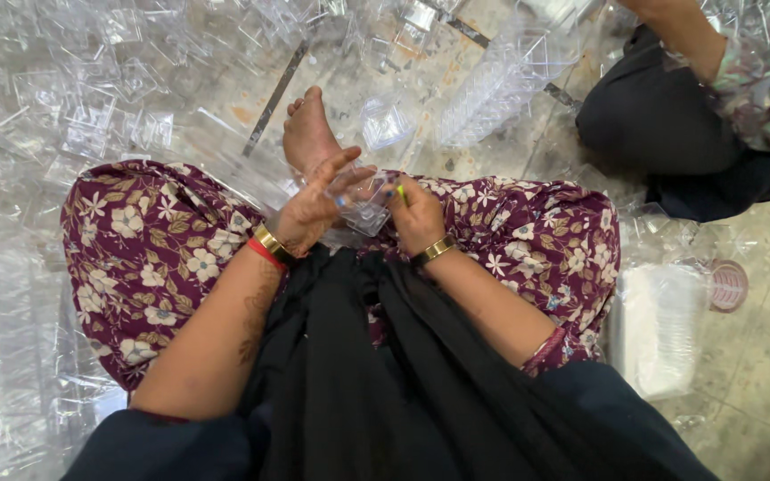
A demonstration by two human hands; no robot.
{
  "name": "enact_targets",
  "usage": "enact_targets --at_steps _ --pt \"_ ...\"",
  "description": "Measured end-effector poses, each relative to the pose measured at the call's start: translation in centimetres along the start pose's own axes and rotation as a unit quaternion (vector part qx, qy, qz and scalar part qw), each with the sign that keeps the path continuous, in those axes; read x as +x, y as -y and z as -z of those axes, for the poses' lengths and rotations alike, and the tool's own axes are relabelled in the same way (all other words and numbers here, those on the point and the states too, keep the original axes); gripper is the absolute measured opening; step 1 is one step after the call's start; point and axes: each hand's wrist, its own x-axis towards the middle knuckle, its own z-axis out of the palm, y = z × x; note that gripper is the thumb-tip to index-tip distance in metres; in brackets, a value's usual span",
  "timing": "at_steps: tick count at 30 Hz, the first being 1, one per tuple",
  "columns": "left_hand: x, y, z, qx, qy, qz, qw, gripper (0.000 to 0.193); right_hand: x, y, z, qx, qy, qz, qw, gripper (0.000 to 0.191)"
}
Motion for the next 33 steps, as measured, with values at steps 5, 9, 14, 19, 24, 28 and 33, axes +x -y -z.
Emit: enact_targets --at_steps 5,9,14,19,24,28,33 --pt "0.2 0.1 -0.8 0.335 -0.137 -0.017 0.932 0.095 0.2 -1.5 1.1 0.001 -0.032 -0.016 0.999 0.045" --pt "0.7 1.9 1.2 0.320 -0.133 -0.058 0.936 0.081 0.1 -2.8 1.2 -0.092 0.009 0.026 0.995 0.048" --pt "2.3 3.2 3.5 0.261 -0.056 -0.076 0.961 0.061 0.9 -4.1 1.3 -0.183 0.047 -0.027 0.982 0.055" --pt "3.0 2.9 3.7 0.209 -0.105 -0.029 0.972 0.071 1.5 -5.3 1.7 -0.026 0.008 -0.005 1.000 0.043" --pt "3.8 2.4 3.7 0.278 -0.096 -0.146 0.945 0.101 1.4 -5.5 1.8 -0.079 0.020 0.018 0.997 0.044" --pt "3.8 2.4 3.7 0.325 -0.096 -0.139 0.931 0.098 1.6 -5.0 1.7 -0.115 0.061 0.061 0.990 0.057" --pt "3.7 2.6 3.3 0.349 -0.093 -0.140 0.922 0.095 1.9 -5.3 2.2 -0.172 0.047 0.062 0.982 0.073"
